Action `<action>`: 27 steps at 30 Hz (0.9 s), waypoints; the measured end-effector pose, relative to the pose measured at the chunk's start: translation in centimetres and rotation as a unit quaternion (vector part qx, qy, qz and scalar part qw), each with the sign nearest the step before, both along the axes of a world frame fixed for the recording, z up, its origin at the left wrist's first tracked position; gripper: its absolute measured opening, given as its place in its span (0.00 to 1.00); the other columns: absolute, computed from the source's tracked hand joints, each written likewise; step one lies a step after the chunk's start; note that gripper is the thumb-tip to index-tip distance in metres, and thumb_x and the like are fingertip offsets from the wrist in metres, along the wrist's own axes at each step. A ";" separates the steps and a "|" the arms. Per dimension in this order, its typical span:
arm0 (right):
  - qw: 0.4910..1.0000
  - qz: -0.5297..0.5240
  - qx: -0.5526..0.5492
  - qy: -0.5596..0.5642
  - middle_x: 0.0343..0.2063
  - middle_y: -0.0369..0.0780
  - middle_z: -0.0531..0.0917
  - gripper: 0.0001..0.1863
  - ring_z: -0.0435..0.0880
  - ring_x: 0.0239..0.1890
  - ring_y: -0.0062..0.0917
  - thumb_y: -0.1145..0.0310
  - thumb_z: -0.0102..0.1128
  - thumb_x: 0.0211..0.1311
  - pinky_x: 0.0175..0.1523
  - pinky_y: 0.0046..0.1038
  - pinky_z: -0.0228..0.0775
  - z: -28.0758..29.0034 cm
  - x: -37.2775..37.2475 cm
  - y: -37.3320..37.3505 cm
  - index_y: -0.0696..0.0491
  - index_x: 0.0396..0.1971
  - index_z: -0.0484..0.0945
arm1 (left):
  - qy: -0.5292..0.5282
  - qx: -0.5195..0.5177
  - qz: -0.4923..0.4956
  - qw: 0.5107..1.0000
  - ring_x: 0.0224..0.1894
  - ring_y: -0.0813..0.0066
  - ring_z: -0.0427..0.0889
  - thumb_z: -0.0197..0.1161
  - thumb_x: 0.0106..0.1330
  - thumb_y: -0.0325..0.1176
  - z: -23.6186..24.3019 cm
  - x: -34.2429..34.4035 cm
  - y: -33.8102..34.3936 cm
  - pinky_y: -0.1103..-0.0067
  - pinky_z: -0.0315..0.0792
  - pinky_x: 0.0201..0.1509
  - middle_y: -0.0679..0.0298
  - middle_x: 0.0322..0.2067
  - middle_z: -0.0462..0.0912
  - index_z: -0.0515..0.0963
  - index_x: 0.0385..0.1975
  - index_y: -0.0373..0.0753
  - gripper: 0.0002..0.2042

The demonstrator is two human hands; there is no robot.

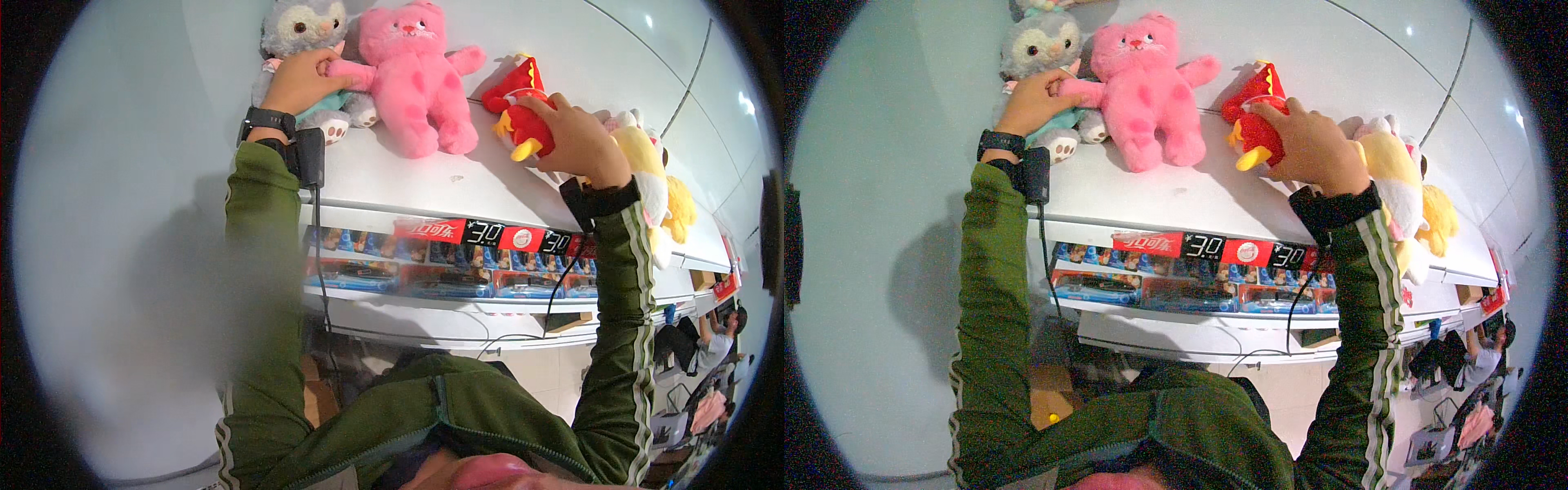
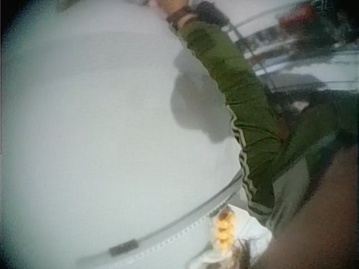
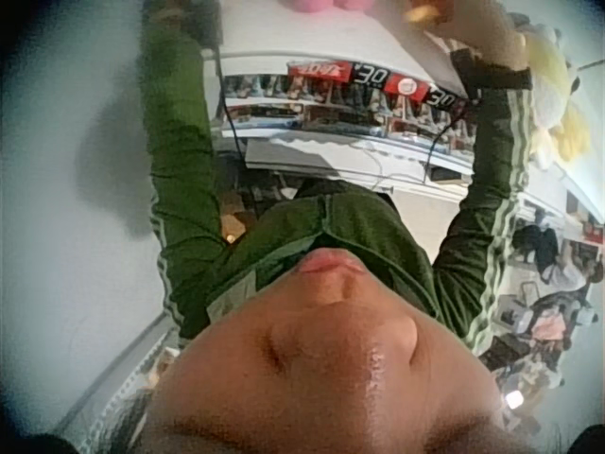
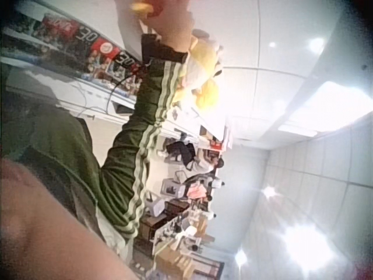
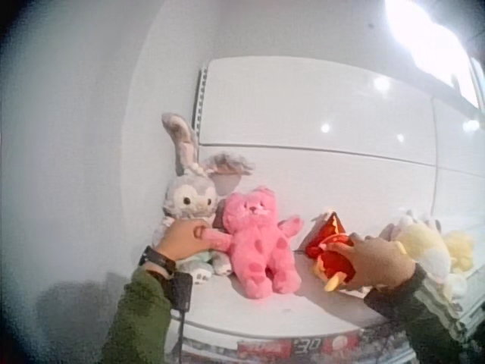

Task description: The person organizes items on supermarket shelves by moving packaged goods, bottles of water, and boxes between shelves, then places several plush toys onto the top shelf.

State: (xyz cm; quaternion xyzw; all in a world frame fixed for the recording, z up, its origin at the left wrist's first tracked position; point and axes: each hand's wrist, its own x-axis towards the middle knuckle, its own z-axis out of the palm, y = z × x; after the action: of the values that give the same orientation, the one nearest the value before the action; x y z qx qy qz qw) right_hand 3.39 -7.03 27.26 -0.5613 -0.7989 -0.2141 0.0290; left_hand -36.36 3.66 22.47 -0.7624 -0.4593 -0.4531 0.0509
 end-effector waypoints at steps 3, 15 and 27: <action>0.999 0.033 0.005 0.013 0.45 0.45 0.79 0.43 0.83 0.43 0.43 0.57 0.75 0.40 0.47 0.39 0.77 2.1 0.2 -1.7 0.41 0.62 0.68 | 0.012 -0.002 0.016 1.000 0.23 0.72 0.72 0.75 0.48 0.47 0.1 -0.1 -0.3 0.75 0.67 0.28 0.65 0.19 0.73 0.82 0.37 0.38 0.22; 0.989 0.132 0.028 0.065 0.36 0.48 0.85 0.19 0.85 0.35 0.45 0.82 0.60 0.44 0.42 0.40 0.79 9.6 -0.9 1.7 0.53 0.40 0.82 | 0.015 -0.014 0.025 0.999 0.20 0.76 0.67 0.75 0.48 0.47 0.1 0.2 -0.1 0.76 0.63 0.25 0.67 0.16 0.69 0.81 0.32 0.36 0.21; 0.904 0.223 0.359 0.070 0.45 0.46 0.81 0.17 0.80 0.49 0.44 0.63 0.60 0.58 0.51 0.42 0.74 6.4 -2.5 6.5 0.49 0.47 0.76 | 0.019 -0.039 0.020 0.999 0.23 0.80 0.68 0.76 0.51 0.43 0.4 1.0 -0.8 0.79 0.65 0.28 0.67 0.20 0.74 0.81 0.35 0.35 0.19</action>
State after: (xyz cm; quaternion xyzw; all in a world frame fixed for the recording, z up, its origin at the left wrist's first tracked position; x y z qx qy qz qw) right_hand 0.94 -0.55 33.64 -0.3338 -0.7682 -0.4344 0.3311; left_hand -35.33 2.91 22.84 -0.7630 -0.4905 -0.4192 0.0391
